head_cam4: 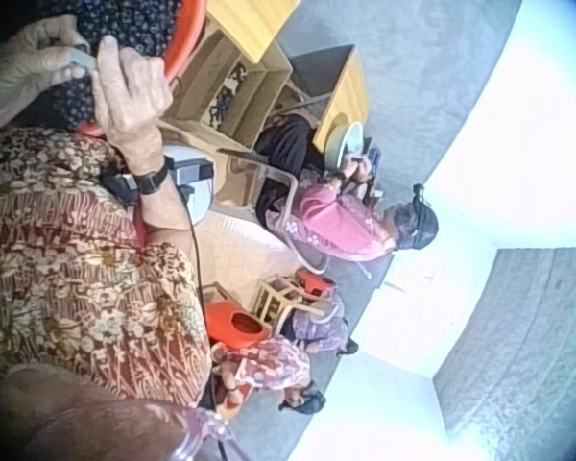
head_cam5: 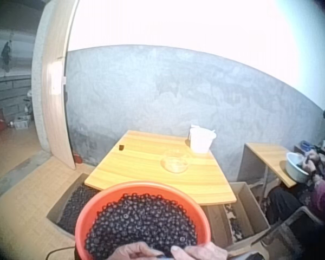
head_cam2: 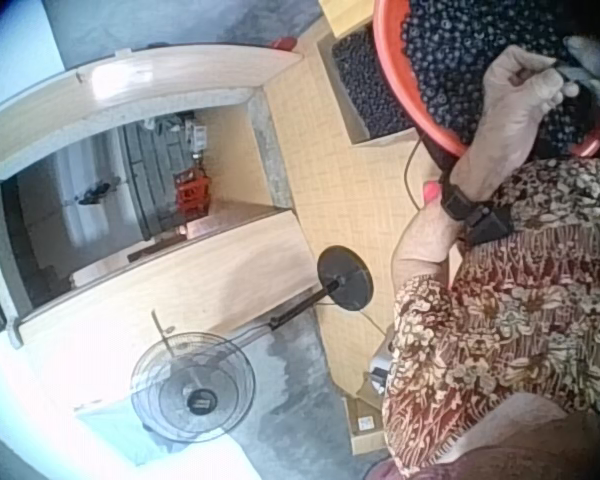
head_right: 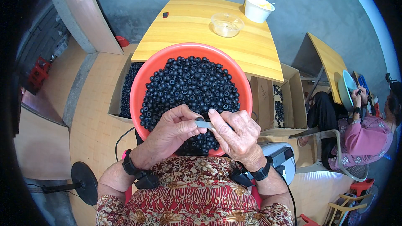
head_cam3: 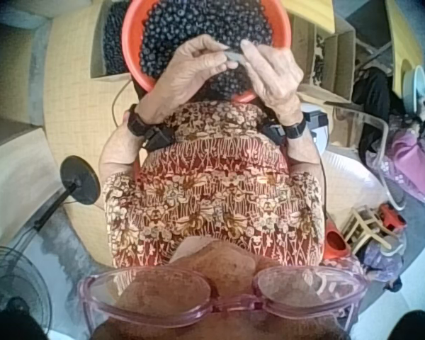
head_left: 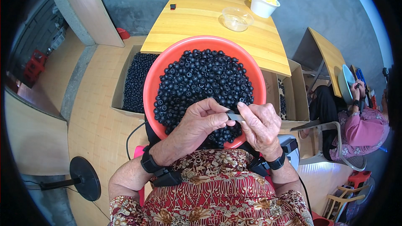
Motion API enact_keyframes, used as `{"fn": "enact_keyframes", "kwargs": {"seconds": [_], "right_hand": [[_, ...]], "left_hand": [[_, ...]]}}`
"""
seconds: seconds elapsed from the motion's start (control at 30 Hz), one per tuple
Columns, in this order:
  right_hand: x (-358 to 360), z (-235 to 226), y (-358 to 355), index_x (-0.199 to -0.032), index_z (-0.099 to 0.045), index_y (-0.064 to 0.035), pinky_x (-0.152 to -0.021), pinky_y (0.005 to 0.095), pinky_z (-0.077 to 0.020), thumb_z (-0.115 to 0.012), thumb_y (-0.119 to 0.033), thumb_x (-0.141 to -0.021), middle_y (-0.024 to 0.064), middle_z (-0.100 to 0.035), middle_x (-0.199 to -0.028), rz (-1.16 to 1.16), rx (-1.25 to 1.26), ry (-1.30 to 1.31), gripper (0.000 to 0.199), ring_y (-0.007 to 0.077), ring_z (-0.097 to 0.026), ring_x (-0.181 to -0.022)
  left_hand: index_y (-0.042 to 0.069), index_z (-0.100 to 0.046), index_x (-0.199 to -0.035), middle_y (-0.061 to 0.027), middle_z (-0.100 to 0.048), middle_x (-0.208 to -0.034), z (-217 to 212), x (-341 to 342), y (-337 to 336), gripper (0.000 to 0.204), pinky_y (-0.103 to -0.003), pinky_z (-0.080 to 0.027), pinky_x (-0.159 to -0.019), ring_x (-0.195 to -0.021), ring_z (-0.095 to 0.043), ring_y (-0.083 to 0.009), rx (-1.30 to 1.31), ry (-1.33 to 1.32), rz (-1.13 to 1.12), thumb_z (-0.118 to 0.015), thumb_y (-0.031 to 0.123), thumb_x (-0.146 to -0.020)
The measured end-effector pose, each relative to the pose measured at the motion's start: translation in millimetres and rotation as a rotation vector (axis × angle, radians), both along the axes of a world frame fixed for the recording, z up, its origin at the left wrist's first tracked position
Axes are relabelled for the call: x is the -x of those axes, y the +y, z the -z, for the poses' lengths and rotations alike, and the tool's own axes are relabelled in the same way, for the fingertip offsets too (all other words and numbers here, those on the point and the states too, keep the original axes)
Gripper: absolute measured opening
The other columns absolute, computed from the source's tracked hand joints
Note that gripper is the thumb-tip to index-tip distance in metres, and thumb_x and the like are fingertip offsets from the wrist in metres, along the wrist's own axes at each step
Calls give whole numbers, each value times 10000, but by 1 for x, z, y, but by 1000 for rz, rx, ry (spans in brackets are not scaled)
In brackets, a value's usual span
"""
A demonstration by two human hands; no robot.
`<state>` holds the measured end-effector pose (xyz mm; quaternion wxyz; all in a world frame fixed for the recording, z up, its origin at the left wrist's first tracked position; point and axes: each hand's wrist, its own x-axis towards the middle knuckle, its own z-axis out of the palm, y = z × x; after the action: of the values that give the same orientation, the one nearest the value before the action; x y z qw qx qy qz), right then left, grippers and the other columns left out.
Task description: Sorting through a bowl of berries and removing stems or debris.
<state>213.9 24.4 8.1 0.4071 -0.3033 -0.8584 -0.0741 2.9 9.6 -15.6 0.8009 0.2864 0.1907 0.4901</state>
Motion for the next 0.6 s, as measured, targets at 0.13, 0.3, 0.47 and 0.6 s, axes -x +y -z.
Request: {"fn": "enact_keyframes", "kwargs": {"seconds": [0.13, 0.3, 0.47, 0.6], "right_hand": [[1, 2, 0, -1163, -732, -62, -598, 312, -476, -801, -90, -683, 53, -631, -881, -21, 1, 5, 486, 206, -563, -687], [1, 0, 0, -1153, -735, -61, -594, 311, -473, -802, -96, -686, 51, -629, -877, -20, -5, 7, 474, 204, -561, -684], [2, 1, 0, -1146, -736, -56, -587, 314, -470, -803, -91, -685, 53, -626, -871, -2, -9, 6, 467, 204, -557, -677], [1, 1, 2, -1141, -736, -53, -583, 316, -469, -805, -90, -686, 55, -627, -869, 5, -5, 3, 462, 205, -558, -675]], "left_hand": [[46, -643, -1026, -94, -701, -1015, 3, 0, 0, 108, -319, -548, -922, -997, -686, -189, -9, 1, -5, -688, 61, -929], [43, -644, -1028, -92, -701, -1012, 2, 0, 1, 110, -318, -549, -925, -997, -686, -185, -20, -8, 0, -688, 65, -930], [40, -642, -1023, -92, -699, -1017, 2, 1, 2, 105, -320, -553, -927, -996, -686, -184, -26, 3, -3, -687, 68, -933], [39, -641, -1024, -94, -697, -1022, 1, 1, 1, 100, -316, -552, -933, -991, -688, -185, -5, -6, -2, -682, 67, -937]]}}
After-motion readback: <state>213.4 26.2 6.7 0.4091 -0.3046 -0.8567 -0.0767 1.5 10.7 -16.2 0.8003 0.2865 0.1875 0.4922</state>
